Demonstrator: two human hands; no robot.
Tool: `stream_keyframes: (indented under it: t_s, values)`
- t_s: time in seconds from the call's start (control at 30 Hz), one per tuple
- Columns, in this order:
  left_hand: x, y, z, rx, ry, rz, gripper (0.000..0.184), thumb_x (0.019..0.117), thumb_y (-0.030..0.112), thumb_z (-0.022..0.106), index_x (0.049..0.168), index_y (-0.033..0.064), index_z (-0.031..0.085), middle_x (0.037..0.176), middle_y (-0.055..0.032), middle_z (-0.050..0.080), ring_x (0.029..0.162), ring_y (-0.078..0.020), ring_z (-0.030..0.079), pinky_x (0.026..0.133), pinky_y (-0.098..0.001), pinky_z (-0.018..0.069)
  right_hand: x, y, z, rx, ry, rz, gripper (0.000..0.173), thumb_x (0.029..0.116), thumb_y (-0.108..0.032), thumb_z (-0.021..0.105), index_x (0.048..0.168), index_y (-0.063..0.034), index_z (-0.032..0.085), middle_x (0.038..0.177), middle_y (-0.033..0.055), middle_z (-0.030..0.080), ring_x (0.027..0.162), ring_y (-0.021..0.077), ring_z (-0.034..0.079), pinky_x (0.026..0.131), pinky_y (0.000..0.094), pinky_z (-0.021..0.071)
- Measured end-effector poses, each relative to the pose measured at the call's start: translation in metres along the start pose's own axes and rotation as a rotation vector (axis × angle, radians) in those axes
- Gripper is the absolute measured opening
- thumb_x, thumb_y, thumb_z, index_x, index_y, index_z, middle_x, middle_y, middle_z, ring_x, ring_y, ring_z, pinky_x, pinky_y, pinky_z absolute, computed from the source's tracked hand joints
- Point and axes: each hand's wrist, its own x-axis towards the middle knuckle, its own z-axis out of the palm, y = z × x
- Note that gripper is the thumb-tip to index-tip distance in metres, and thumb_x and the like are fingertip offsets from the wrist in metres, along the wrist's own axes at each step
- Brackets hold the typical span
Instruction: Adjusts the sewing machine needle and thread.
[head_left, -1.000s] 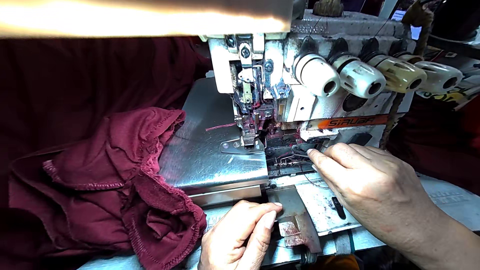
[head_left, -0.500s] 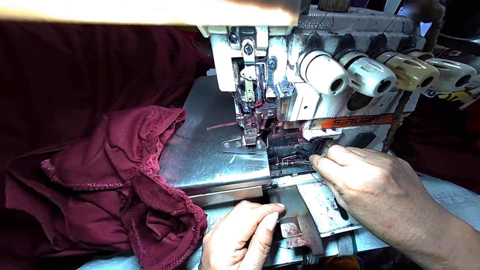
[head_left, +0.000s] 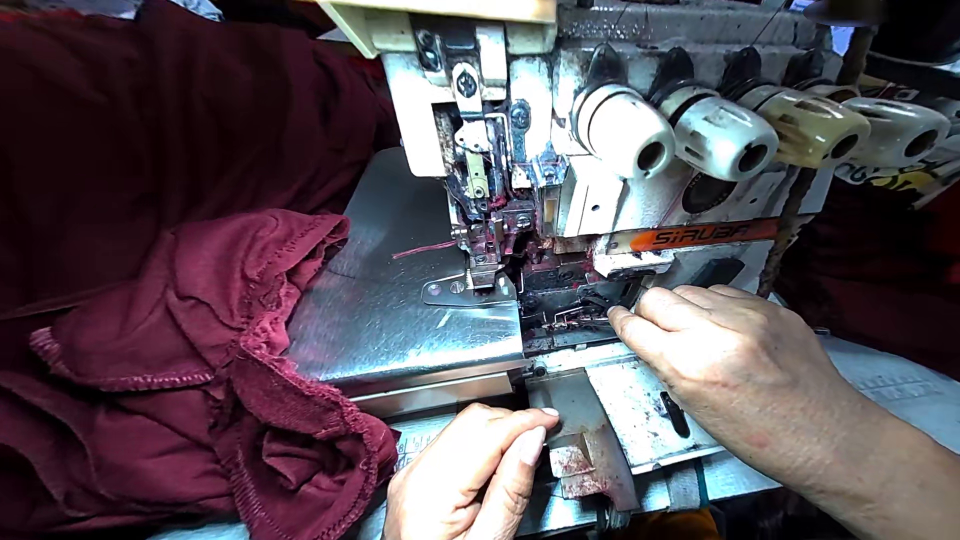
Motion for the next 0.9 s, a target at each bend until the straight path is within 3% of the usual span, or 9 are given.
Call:
stream_keyframes:
  t_s: [0.9]
  values:
    - [-0.0008,-0.0006,0.0006,-0.008,0.001,-0.001,0.024,0.1021,0.01,0.056,0.1,-0.0005,0.077,0.091,-0.0022,0.071,0.089,0.006,0.061,0.082,-0.0091,0.0484,0.0037,0.0011,-0.001,-0.005,-0.046,-0.014,0.024,0.0863,-0.003,0.058,0.097,-0.0066,0.08,0.075,0.0075,0.063,0.063,0.0215,0.061,0.052,0.031,0.0435]
